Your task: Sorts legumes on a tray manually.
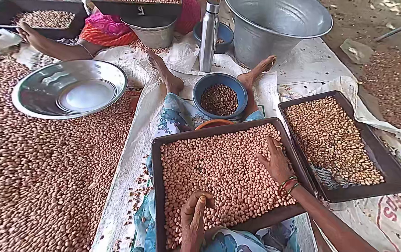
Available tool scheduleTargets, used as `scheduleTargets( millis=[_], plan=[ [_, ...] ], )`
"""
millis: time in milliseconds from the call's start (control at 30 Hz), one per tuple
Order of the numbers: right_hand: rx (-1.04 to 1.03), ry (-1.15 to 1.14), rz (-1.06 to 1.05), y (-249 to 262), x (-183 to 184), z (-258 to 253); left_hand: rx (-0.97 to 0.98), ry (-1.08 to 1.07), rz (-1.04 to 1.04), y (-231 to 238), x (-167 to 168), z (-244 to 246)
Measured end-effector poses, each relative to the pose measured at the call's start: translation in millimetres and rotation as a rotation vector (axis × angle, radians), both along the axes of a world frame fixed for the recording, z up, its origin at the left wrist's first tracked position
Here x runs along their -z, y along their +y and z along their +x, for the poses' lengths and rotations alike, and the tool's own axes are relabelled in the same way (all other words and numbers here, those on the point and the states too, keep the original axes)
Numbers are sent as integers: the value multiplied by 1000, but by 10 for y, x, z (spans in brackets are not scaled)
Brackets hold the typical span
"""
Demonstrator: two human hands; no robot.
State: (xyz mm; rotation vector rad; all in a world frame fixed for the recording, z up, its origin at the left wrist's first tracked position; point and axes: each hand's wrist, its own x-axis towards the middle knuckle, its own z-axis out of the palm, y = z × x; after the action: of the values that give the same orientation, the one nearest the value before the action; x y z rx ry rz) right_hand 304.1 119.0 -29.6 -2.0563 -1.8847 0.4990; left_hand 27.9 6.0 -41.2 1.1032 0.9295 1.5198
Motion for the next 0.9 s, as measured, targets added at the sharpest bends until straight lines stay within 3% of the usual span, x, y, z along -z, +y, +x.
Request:
scheduleTargets(
  millis=[167, 300, 467, 633, 733, 833, 900],
  plan=[
    [-112, 228, 180, 288, 230, -700, -31, -9, -1, 12, 13, -17],
    [-375, 242, -25, 216, 117, -1458, -52, -1, 4, 35, 15, 6],
    [-712, 351, 9, -206, 243, -2134, -103, 49, 70, -8, 51, -20],
    [-1051, 491, 71, -303, 348, -1976, -172, 104, 181, -47, 59, 10],
    [-1145, 408, -5, -364, 253, -1692, -157, 132, 203, -37, 88, 28],
    [-1261, 250, 100, -383, 240, -1234, -144, 178, 184, -50, 78, 31],
    [-1201, 182, 84, -297, 200, -831, -142, 183, 180, -48, 67, 25]
  ],
)
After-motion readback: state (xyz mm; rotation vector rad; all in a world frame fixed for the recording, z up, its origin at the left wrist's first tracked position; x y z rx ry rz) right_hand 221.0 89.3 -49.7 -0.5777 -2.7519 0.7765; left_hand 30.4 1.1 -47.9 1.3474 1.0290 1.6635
